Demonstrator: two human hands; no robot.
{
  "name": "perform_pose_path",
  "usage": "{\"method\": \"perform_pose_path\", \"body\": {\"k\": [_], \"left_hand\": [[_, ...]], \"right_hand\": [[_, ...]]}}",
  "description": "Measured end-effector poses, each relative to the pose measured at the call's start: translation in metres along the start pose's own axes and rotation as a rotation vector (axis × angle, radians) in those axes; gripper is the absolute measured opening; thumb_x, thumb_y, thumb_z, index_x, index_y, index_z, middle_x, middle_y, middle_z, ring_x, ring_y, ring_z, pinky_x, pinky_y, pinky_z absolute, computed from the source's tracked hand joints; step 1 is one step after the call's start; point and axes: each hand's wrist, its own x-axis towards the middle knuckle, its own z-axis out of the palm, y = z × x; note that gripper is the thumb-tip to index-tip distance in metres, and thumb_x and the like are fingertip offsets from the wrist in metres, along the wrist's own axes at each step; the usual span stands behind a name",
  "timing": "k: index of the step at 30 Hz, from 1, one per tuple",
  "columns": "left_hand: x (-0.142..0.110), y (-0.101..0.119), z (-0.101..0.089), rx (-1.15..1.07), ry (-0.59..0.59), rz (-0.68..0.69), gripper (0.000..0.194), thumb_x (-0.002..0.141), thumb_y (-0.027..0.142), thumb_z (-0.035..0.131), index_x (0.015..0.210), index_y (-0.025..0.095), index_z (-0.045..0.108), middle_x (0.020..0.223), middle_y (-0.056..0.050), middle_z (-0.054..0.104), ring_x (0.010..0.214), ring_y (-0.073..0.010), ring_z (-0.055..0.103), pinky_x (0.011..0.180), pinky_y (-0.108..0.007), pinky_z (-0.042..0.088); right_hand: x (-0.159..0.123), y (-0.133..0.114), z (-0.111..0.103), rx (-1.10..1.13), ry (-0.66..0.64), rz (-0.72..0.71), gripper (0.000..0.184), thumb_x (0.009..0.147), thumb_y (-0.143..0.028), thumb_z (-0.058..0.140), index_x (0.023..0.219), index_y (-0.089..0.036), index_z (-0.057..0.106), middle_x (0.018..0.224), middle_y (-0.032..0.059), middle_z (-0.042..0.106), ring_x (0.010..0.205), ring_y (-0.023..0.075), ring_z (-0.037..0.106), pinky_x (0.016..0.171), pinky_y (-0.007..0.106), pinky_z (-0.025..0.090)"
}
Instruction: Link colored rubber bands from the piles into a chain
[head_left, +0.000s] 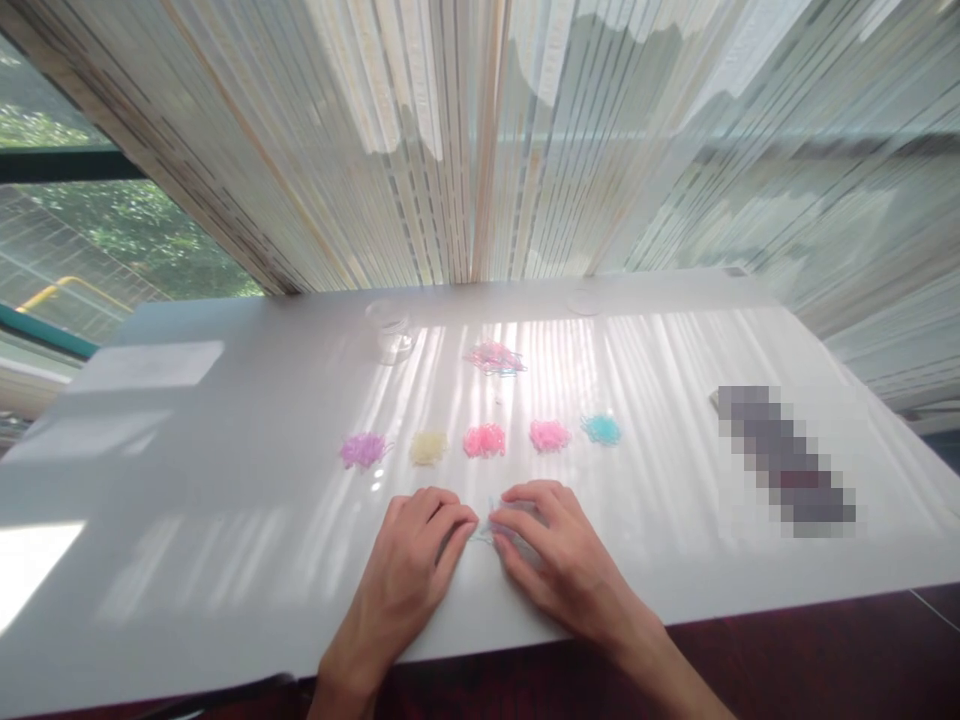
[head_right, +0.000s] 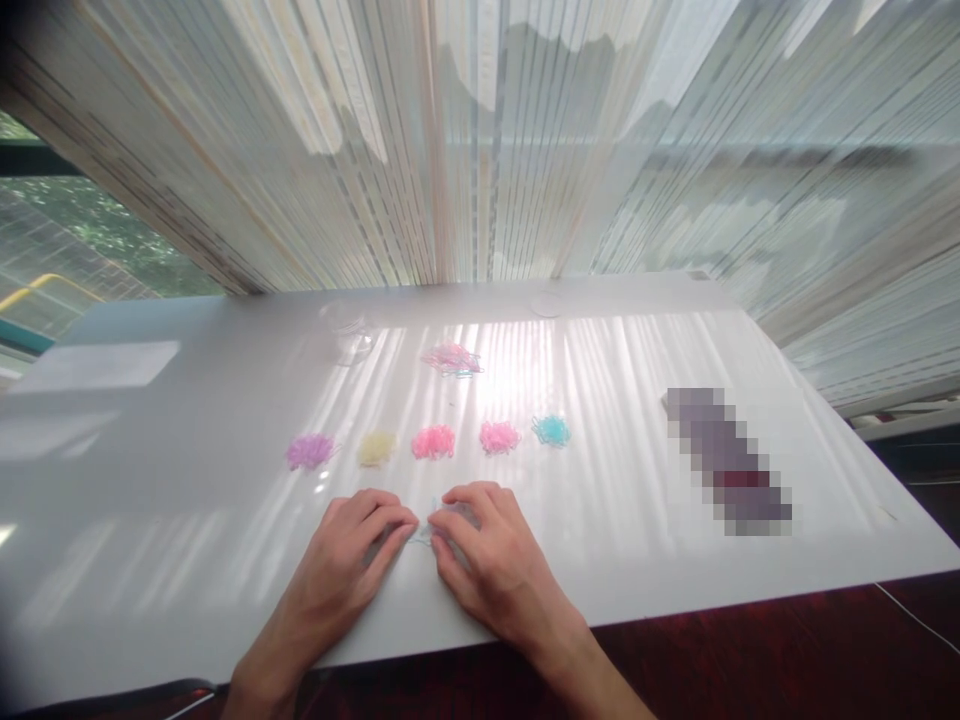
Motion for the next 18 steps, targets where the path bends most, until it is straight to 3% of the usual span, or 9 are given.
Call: {"method": "perform_pose_path", "body": {"k": [18], "left_hand": [[0.0001,0.0016,-0.0018,-0.021,0.016,0.018,0.013,0.102,0.021,0.058,0.109,0.025,0.068,0.098,-0.002,0.069,0.090,-0.0183,0.067,0.083,-0.036,0.044]], "right_hand": [[0.0014,0.0048,0.0023,0.033,0.028,-0.003,0.013,0.096,-0.011,0.063,0.102,-0.021,0.068,0.106,0.0089,0.069,0.099,0.0229,0.065,0.086,0.041,0.058]]}}
